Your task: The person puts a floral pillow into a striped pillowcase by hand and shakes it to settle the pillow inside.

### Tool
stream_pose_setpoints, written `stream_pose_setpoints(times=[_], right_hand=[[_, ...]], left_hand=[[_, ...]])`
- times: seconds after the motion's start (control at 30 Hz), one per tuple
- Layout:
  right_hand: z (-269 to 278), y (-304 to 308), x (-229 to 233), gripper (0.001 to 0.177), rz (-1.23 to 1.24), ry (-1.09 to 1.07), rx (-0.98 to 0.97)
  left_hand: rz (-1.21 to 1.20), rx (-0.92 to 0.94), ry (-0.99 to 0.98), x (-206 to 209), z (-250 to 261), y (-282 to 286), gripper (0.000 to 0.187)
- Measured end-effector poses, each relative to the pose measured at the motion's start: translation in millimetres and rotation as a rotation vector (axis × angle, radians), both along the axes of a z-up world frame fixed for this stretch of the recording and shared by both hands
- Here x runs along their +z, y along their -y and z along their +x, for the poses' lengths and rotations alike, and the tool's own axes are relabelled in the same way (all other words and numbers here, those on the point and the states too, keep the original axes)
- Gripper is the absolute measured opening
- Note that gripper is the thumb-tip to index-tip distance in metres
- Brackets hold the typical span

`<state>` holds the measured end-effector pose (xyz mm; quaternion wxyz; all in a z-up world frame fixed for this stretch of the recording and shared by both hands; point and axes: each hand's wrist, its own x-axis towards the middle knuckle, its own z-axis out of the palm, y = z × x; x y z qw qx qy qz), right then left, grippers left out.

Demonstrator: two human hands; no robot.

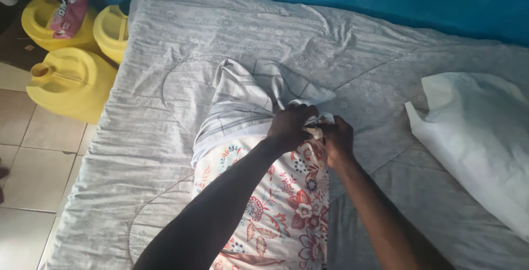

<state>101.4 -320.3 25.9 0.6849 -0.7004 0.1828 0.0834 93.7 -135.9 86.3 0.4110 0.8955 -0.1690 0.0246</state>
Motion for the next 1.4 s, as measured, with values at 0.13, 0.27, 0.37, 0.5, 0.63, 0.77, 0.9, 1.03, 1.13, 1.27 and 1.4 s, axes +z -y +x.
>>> stream_pose_setpoints(times=[0.13, 0.27, 0.37, 0.5, 0.63, 0.77, 0.9, 1.03, 1.13, 1.27, 1.4], right_hand=[[-20, -7, 19, 0.024, -0.707, 0.49, 0.029], [-52, -10, 35, 0.026, -0.787, 0.726, 0.195], [-64, -4, 35, 0.02, -0.94, 0.678, 0.346], [-71, -2, 34, 0.026, -0.895, 0.591, 0.315], [-59, -3, 41, 0.04, -0.878, 0.446, 0.356], [-57, 1, 50, 0.034, -0.83, 0.681, 0.394], [-64, -1, 59, 0.036, -0.846, 0.598, 0.411], [-64, 3, 60, 0.043, -0.972, 0.493, 0.493], [-65, 16, 39, 0.04, -1.116, 0.448, 0.536], [-78, 42, -17, 0.032, -1.311, 0.354, 0.589], [-90, 53, -56, 0.034, -1.224, 0.149, 0.53]], left_hand=[[-0.029, 0.14, -0.013, -1, -10, 8, 0.057], [0.061, 0.232, -0.048, -5, -17, 17, 0.049], [0.075, 0.331, -0.088, -9, -24, 23, 0.055], [0.119, 0.357, -0.098, -20, -32, 24, 0.059], [-0.043, 0.241, -0.083, -17, -37, 18, 0.051], [-0.003, 0.186, -0.001, -6, -46, 12, 0.045], [0.08, 0.167, 0.109, -5, -50, 19, 0.034], [0.202, 0.073, 0.239, -18, -57, 27, 0.024], [0.278, 0.029, 0.376, -30, -62, 29, 0.019], [0.395, -0.027, 0.288, -41, -67, 26, 0.02], [0.457, -0.077, 0.131, -45, -76, 24, 0.023]])
